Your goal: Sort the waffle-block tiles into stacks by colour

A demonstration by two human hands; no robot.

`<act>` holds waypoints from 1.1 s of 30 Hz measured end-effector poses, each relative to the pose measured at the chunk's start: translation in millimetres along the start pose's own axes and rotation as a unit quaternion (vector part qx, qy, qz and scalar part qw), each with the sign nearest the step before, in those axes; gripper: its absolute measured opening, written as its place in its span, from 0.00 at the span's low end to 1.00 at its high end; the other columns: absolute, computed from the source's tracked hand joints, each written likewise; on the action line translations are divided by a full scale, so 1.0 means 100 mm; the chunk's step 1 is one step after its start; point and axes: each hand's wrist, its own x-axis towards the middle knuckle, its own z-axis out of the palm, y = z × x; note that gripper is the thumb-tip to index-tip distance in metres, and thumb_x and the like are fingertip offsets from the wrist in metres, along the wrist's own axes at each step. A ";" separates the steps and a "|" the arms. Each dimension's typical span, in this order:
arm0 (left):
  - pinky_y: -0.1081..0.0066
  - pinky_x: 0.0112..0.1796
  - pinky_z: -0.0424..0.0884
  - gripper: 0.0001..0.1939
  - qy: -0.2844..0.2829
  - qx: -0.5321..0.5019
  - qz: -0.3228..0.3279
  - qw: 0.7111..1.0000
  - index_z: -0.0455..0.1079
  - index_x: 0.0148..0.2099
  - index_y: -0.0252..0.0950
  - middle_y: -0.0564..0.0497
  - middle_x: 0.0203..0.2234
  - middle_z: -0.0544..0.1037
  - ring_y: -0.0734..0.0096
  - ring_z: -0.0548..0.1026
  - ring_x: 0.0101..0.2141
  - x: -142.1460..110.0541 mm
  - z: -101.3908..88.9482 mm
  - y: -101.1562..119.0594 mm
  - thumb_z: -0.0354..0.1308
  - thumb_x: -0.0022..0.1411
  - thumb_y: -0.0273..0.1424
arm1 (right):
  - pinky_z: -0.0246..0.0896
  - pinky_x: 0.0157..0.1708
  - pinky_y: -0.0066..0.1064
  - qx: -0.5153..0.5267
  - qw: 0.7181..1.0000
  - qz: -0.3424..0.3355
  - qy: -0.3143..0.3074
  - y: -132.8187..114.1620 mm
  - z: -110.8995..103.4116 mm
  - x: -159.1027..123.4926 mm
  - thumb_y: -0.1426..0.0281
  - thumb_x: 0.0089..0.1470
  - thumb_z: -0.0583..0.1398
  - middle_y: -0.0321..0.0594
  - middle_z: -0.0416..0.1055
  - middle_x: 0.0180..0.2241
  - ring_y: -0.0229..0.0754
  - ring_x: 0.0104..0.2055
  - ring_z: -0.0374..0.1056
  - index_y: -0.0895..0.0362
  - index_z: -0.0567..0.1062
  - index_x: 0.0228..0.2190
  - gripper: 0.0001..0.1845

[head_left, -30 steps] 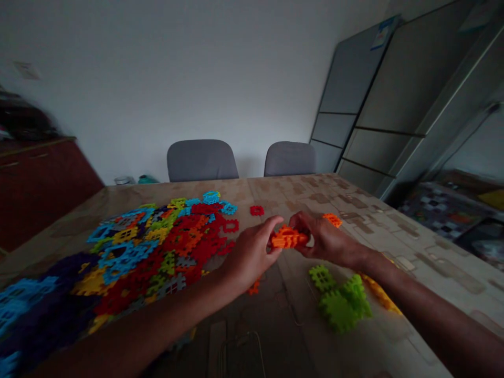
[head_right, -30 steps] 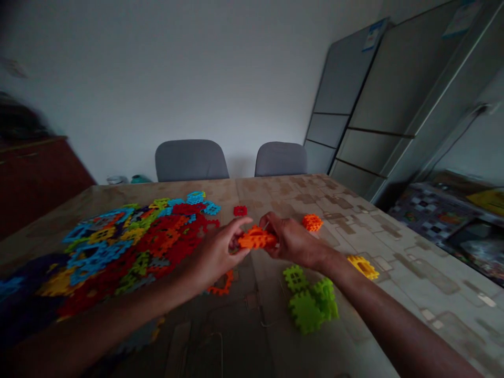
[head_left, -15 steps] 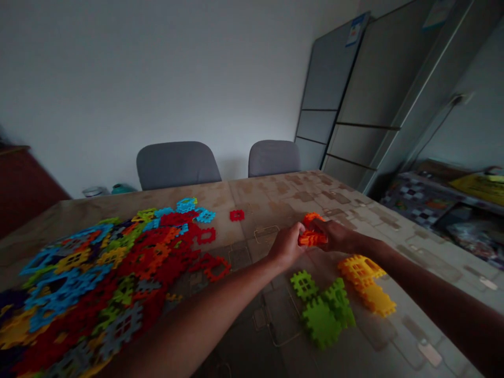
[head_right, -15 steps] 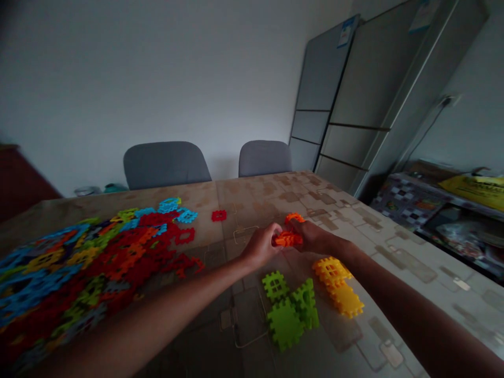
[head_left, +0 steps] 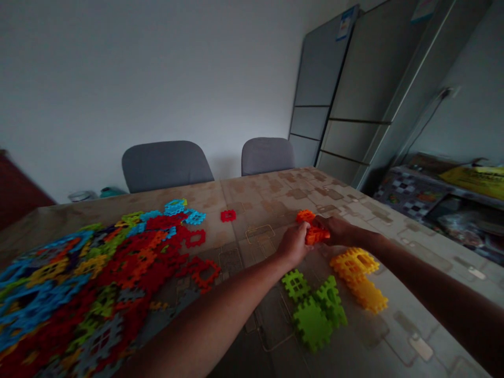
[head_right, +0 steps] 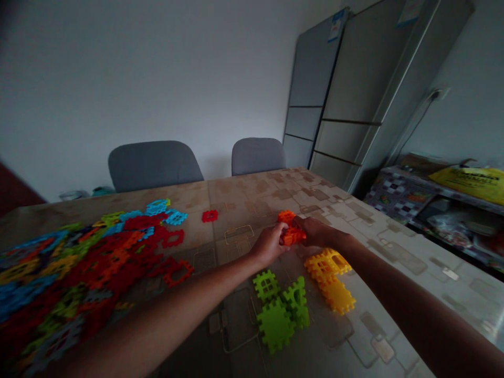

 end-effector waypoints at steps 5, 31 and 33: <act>0.59 0.40 0.79 0.16 -0.020 -0.012 -0.023 0.999 0.69 0.57 0.36 0.46 0.48 0.77 0.63 0.79 0.41 -0.11 -0.08 0.04 0.61 0.71 0.36 | 0.72 0.39 0.38 -0.014 1.000 0.004 -0.002 0.11 0.01 0.00 0.63 0.65 0.62 0.39 0.74 0.40 0.41 0.37 0.73 0.58 0.75 0.45 0.12; 0.64 0.42 0.77 0.16 0.040 -0.103 -0.099 0.989 0.73 0.51 0.40 0.48 0.39 0.82 0.61 0.81 0.42 -1.61 -1.82 0.45 0.57 0.61 0.35 | 0.71 0.48 0.42 0.010 0.994 0.094 0.051 0.46 -0.19 -0.16 0.71 0.59 0.66 0.46 0.75 0.47 0.47 0.47 0.74 0.59 0.72 0.53 0.20; 0.63 0.42 0.77 0.17 0.056 -0.093 -0.131 0.985 0.74 0.51 0.42 0.50 0.38 0.83 0.60 0.81 0.42 -1.75 -1.96 0.46 0.58 0.61 0.37 | 0.72 0.44 0.41 0.009 0.988 0.127 0.086 0.49 -0.21 -0.19 0.68 0.63 0.64 0.45 0.75 0.46 0.45 0.44 0.74 0.58 0.72 0.53 0.18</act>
